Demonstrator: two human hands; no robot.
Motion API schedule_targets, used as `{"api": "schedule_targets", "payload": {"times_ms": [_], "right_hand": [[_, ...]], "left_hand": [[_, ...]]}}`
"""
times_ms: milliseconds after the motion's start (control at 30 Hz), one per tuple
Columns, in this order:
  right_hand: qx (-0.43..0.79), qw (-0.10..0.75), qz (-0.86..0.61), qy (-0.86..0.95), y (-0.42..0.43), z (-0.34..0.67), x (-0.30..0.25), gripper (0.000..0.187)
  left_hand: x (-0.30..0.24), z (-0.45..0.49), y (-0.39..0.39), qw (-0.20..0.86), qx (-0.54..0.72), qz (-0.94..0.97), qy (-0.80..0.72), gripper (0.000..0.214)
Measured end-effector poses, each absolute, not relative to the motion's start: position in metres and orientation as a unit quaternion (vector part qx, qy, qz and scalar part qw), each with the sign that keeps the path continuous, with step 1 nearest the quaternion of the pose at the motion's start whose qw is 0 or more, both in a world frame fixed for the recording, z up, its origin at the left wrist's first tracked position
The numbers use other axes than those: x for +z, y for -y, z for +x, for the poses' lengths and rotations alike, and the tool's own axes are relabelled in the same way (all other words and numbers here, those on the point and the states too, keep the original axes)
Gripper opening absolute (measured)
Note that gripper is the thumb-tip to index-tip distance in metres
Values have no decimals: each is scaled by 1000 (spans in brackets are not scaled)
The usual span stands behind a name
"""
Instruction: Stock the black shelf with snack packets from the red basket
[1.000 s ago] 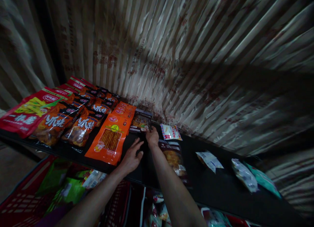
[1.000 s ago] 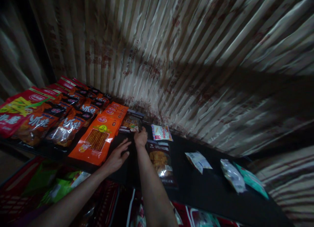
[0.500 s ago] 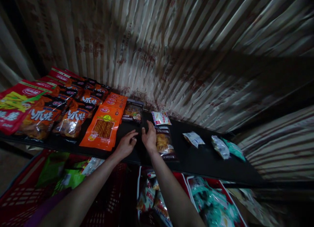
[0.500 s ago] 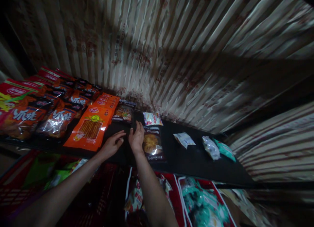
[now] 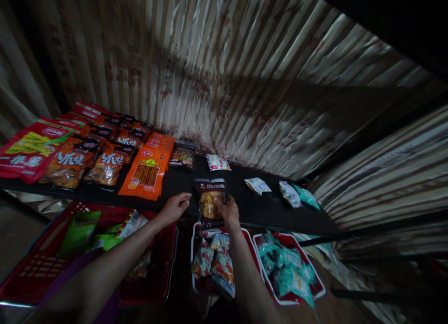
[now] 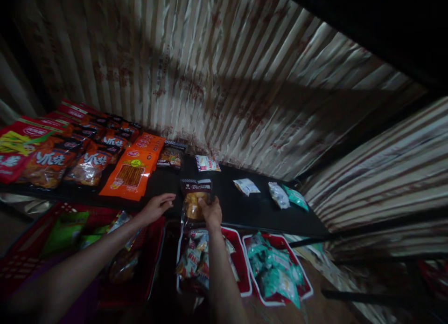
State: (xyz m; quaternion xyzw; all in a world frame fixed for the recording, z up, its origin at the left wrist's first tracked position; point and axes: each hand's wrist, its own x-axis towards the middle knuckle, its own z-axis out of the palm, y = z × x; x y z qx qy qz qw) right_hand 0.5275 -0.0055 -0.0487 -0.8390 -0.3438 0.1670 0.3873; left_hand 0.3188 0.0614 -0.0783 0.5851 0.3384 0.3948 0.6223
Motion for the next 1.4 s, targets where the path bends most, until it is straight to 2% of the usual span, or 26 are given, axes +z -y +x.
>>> {"api": "schedule_targets", "payload": {"times_ms": [67,133,233,400,567,700,967,1233,1400], "right_hand": [[252,487,-781,297,23,506,-48,49],[342,574,-706,233,46,483,-44,47],[415,633,-628,182,84,450,-29,51],[419,618,-610,264,145,394,4,47],[400,662,-551,313,189,361,32,48],[374,728,-504,277,206,353,52,45],[340,784,-478,203,222,335,75,33],[337,788,-461,229,239,330,78,32],[346,785,-433,276,246,325,83,32]], "left_hand": [[-80,315,-45,652,392,553,-340,29],[-77,309,-24,659,401,524,-362,35],[-61,292,15,680,405,488,-369,48],[-19,255,72,774,365,449,-259,51],[15,224,108,736,425,442,-286,49],[32,205,136,720,437,461,-280,47],[48,191,168,738,443,426,-279,46],[58,186,171,684,495,458,-278,43],[65,184,178,692,509,430,-279,40]]}}
